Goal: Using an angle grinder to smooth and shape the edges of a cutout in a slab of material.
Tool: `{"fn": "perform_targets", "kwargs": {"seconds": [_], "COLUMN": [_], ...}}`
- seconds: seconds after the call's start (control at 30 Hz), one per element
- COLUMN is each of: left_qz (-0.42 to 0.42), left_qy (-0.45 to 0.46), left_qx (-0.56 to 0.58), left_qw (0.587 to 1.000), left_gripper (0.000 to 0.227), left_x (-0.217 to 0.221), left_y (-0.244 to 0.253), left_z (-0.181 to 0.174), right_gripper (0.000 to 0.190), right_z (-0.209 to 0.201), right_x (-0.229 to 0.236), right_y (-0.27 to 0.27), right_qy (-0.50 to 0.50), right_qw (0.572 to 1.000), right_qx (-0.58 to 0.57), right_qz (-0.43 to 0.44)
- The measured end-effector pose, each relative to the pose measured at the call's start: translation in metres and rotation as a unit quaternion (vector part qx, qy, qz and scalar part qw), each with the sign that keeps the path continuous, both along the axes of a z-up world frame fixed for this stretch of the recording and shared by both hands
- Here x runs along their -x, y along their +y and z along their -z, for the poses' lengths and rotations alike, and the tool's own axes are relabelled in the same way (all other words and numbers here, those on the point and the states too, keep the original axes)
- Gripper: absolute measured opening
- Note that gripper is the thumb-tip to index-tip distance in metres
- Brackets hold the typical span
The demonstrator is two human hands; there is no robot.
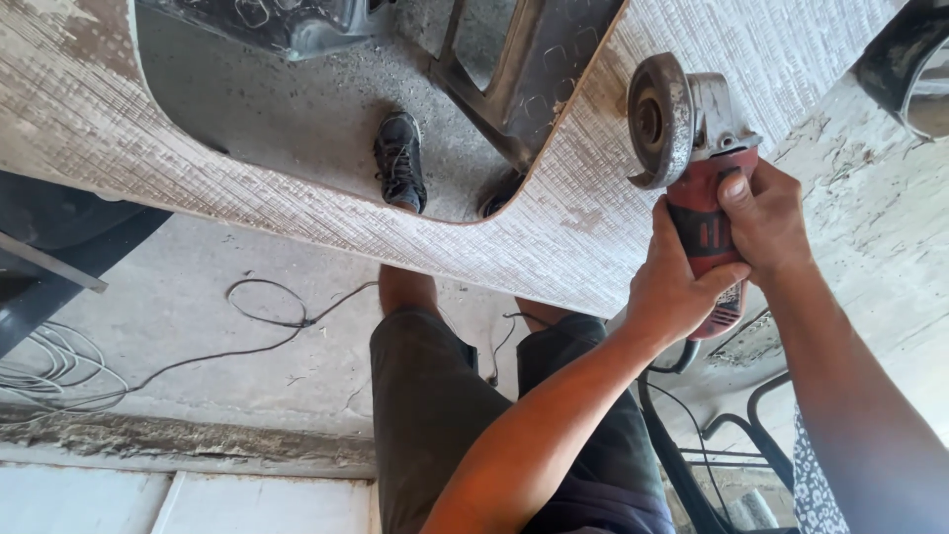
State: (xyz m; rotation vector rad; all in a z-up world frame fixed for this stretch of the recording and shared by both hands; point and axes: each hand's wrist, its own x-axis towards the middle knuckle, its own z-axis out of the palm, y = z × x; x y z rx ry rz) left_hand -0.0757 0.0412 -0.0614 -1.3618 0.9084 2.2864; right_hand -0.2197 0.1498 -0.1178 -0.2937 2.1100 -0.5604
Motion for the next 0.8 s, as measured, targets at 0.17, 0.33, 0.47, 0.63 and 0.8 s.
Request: {"fn": "perform_targets", "kwargs": {"seconds": [0.17,0.33,0.47,0.63,0.8], "left_qz": [-0.027,-0.048,-0.054,-0.082,-0.086], "left_qy": [0.003,-0.006,-0.005,0.002,-0.011], "left_qx": [0.015,0.003,0.013,0.024,0.017], "left_qw": [1.0,0.999,0.998,0.996,0.996], "left_gripper": [0.11,0.111,0.114,0.113,0.112], "left_x": [0.009,0.016,0.022,0.024,0.03], "left_y": [0.009,0.009,0.014,0.014,0.018], "left_z": [0.004,0.002,0.005,0.002,0.003], "right_gripper": [0.074,0.073,0.072,0.076,0.073], "right_z": [-0.005,-0.005,-0.003,-0.001,0.005], "right_x": [0.014,0.025,0.032,0.039,0.051], "right_y": [-0.006,-0.009,-0.008,-0.008,-0.002], "right_qy": [0.015,0.005,0.003,-0.001,0.018], "right_qw": [0.998,0.996,0.996,0.994,0.989], "right_qx": [-0.015,-0.014,0.007,0.014,0.011], "right_qz": [-0.061,-0.084,-0.092,-0.108,-0.145]}}
